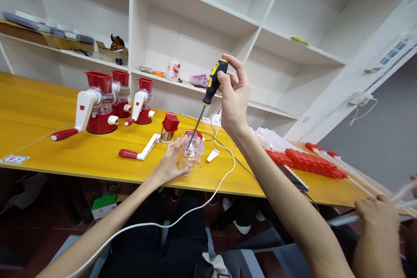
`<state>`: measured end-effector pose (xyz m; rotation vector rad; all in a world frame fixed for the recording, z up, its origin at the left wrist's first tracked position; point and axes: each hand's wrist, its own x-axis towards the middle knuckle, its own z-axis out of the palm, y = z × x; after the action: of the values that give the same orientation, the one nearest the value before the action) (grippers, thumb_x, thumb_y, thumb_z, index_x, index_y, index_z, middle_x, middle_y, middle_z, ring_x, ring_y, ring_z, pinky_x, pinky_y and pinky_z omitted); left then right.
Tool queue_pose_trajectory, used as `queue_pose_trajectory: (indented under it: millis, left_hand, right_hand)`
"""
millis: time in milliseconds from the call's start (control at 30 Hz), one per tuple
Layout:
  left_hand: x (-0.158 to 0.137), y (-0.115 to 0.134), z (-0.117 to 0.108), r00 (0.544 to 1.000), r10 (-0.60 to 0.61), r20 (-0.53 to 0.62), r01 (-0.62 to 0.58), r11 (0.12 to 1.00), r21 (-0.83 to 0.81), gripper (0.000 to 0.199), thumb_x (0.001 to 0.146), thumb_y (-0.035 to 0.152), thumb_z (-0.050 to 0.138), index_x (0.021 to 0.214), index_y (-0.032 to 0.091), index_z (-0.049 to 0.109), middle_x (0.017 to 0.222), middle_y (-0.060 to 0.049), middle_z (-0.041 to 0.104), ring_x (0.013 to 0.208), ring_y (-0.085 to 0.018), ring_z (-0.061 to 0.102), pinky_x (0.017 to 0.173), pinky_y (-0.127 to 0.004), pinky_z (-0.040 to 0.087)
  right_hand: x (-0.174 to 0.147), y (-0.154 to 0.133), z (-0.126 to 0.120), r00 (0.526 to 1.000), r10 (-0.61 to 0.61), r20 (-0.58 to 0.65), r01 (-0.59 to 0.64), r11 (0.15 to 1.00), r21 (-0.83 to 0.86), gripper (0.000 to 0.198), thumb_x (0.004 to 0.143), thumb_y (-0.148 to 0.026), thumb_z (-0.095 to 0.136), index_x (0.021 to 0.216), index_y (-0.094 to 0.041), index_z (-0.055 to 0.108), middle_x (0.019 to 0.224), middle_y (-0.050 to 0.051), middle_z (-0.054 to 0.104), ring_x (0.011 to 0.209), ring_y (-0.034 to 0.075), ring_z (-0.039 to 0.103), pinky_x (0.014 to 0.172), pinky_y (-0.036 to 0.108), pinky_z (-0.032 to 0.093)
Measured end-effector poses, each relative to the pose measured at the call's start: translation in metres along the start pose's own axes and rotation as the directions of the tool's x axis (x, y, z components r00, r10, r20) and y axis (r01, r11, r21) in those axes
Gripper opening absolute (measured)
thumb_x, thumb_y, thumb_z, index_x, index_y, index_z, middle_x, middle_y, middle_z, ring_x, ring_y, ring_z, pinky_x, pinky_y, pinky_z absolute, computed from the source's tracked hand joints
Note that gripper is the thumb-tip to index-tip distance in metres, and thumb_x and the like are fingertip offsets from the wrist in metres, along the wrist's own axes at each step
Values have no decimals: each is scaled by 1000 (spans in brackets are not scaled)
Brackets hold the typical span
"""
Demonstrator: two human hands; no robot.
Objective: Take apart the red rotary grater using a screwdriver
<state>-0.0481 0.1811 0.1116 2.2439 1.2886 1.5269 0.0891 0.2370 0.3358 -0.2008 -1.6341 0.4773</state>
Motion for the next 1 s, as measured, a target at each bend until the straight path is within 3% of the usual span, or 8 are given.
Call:
queue_pose_trajectory:
  millis: [233,433,800,1000]
  left_hand:
    - [0,-1,1,1000,0,-2,0,1000,1,100,76,19,71,156,34,13,160,-7,33,149,-31,26,117,-52,38]
    - [-1,0,0,1000,-11,-1,11,1000,-8,99,76,19,71,156,34,15,159,-8,33,149,-31,26,116,-51,39]
    - [-1,0,0,1000,-15,1,15,1000,-16,99,76,19,71,155,35,15,159,-7,31,148,-32,28,115,-51,41]
    - [0,0,0,1000,-3,-2,3,1000,-6,100,76,19,71,156,35,14,159,-8,32,149,-32,27,116,-52,39]
  right_hand:
    - [1,3,0,1000,-4,0,4,998,71,38,85,-49,66,116,-29,56,91,0,65,86,13,64,81,33,57]
    - [-1,-1,3,1000,-14,-12,14,999,29,43,80,-50,73,116,-31,58,90,-1,64,84,12,63,79,31,57]
    - [-1,5,1,999,-2,-37,3,1000,18,39,87,-54,63,118,-31,56,82,-2,62,76,11,60,75,30,56]
    - [-2,-1,3,1000,-13,-6,13,1000,7,45,82,-55,70,117,-31,55,91,-1,64,84,13,64,79,32,57]
